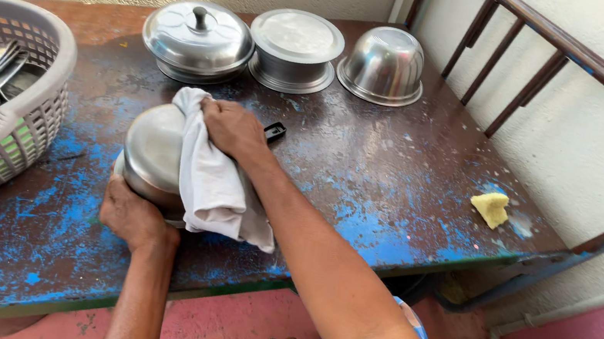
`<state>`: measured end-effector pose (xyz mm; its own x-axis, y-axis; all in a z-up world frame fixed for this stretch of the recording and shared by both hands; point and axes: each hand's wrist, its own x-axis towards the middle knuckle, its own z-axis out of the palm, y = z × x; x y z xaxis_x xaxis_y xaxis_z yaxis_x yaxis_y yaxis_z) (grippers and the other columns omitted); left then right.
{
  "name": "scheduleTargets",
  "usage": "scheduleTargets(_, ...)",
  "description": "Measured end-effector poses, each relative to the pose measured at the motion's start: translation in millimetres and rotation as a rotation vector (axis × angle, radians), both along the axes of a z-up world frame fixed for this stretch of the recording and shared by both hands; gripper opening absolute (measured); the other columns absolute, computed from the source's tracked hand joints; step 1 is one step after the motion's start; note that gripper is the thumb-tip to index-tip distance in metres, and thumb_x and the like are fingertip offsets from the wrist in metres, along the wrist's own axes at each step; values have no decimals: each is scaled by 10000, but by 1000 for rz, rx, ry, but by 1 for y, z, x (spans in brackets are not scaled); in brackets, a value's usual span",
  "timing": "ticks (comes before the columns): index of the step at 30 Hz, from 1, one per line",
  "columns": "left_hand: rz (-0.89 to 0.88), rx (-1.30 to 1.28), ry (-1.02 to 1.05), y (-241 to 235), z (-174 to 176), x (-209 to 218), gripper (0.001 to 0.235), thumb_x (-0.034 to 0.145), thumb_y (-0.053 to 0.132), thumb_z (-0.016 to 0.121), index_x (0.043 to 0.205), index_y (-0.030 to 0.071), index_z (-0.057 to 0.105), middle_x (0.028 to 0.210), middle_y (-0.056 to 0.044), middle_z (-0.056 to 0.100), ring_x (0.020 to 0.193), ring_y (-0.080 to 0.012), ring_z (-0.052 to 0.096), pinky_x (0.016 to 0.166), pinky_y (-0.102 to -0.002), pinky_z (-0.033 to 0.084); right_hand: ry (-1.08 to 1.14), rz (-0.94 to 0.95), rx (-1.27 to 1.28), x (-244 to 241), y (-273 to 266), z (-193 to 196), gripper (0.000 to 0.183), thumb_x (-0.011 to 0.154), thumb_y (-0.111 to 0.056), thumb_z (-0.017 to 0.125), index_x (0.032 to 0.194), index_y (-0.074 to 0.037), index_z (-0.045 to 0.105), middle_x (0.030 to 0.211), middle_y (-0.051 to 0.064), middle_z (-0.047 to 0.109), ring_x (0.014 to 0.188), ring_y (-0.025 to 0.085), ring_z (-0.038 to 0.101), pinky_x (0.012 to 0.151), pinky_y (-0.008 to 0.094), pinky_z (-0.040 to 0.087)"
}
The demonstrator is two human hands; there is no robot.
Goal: The person wipes stainless steel pots, pans, and lids using a cloth.
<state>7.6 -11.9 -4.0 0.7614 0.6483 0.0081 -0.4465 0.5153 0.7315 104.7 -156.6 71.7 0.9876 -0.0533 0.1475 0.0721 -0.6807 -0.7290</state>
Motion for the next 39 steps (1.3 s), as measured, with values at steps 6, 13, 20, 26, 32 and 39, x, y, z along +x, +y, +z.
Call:
scheduleTargets(6,-5,215,-83,8,-32,12,223,1065,169,536,1053,-30,636,1069,-130,673,925,-244,629,814,-434,554,-309,327,-251,-43,56,43,431,864,-553,535,1013,-267,820,1051,73,795,1006,281,736,931,401,540)
scheduleTargets(13,-157,107,-317,19,-48,15,247,1030,194,527,1242,149,645,1215,-16,707,1092,-171,697,959,-376,588,-427,785,-516,-64,72,44,396,767,-544,665,788,-194,847,902,89,801,983,226,744,867,370,569)
scheduleTargets(20,188,582,109,27,-38,13,385,1031,201,465,1137,-25,758,1034,-102,749,906,-228,725,799,-395,576,-116,228,-92,-20,42,34,470,867,-571,565,846,-161,793,856,118,801,859,287,774,822,408,578)
scheduleTargets(26,100,184,1,23,-43,23,417,990,217,465,1105,-62,753,1024,-143,768,886,-206,749,781,-366,628,-307,-160,163,-49,4,-20,415,951,-423,516,1007,-104,776,991,221,725,941,459,667,832,528,513)
scheduleTargets(32,211,702,3,38,-65,29,388,1043,242,457,1224,-38,655,1170,-149,692,1018,-214,680,888,-365,564,-587,-232,156,-140,43,-37,445,1094,-324,446,1282,53,592,1232,325,582,1132,512,582,985,546,477)
scheduleTargets(39,-608,-84,-483,21,-77,29,447,1093,325,426,1449,53,445,1417,-97,541,1260,-186,569,1081,-316,467,-891,110,-235,-162,59,-16,429,1002,-372,587,1344,-117,634,1308,147,617,1260,408,579,1205,510,391)
